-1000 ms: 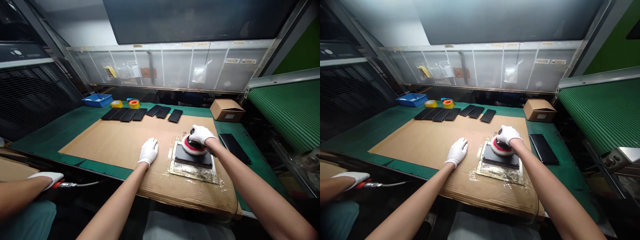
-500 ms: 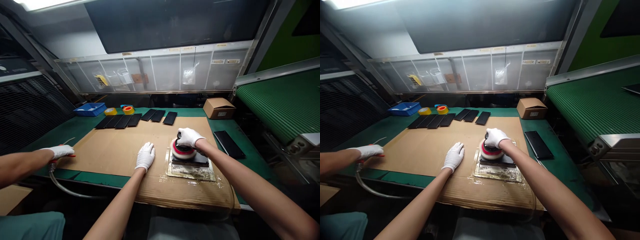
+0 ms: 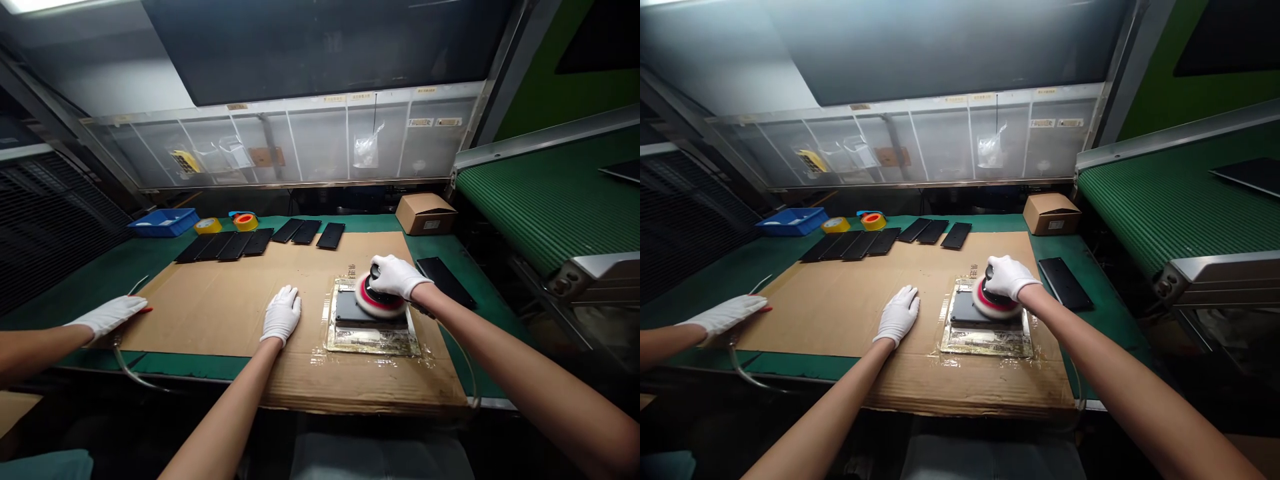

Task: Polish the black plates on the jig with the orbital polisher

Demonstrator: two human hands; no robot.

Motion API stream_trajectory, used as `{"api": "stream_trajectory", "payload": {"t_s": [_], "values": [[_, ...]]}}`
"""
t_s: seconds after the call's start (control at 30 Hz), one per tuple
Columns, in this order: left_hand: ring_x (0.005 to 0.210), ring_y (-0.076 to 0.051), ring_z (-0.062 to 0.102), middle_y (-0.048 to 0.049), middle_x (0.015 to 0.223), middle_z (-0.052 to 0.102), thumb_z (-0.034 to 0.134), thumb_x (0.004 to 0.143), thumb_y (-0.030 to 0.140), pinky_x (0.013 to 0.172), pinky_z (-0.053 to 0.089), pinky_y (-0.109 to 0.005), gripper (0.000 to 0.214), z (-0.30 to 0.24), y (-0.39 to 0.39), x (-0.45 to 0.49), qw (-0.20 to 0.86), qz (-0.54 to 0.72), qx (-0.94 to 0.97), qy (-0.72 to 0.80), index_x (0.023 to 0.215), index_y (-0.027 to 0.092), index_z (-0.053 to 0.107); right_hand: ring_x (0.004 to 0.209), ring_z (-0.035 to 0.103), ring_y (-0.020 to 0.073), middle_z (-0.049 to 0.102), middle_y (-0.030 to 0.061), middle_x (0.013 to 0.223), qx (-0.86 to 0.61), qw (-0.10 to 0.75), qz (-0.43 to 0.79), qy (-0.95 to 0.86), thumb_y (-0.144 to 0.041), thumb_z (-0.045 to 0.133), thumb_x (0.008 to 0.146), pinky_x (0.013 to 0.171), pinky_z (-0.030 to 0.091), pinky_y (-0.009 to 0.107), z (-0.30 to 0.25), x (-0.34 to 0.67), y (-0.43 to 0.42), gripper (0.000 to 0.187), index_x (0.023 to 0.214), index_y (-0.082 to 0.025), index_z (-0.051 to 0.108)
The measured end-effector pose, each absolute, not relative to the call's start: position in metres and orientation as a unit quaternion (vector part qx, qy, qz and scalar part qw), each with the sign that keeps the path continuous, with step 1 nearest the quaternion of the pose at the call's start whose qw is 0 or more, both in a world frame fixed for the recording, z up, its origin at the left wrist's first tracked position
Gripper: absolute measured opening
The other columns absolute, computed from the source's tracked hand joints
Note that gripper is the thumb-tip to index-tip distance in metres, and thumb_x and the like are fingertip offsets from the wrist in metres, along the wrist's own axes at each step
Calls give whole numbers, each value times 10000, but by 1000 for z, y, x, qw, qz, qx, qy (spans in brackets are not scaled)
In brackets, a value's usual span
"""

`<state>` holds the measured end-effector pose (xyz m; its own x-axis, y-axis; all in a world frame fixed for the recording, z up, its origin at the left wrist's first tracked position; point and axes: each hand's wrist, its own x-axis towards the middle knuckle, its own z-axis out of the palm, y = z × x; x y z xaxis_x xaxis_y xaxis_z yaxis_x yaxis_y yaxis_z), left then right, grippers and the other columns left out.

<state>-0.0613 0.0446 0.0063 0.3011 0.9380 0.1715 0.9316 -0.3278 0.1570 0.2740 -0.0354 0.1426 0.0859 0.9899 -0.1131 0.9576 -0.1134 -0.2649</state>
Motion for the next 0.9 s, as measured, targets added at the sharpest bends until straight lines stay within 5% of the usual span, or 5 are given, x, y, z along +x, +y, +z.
{"api": "stream_trajectory", "payload": {"t_s": [0.9], "values": [[1467, -300, 505, -128, 1543, 579, 418, 1023, 331, 1255, 366, -434, 450, 4, 47, -62, 16, 119, 808, 577, 1363, 172, 665, 832, 697, 263, 706, 111, 1027, -741, 76, 107, -658, -410, 662, 814, 722, 465, 311, 138, 281, -66, 275, 1039, -252, 677]]}}
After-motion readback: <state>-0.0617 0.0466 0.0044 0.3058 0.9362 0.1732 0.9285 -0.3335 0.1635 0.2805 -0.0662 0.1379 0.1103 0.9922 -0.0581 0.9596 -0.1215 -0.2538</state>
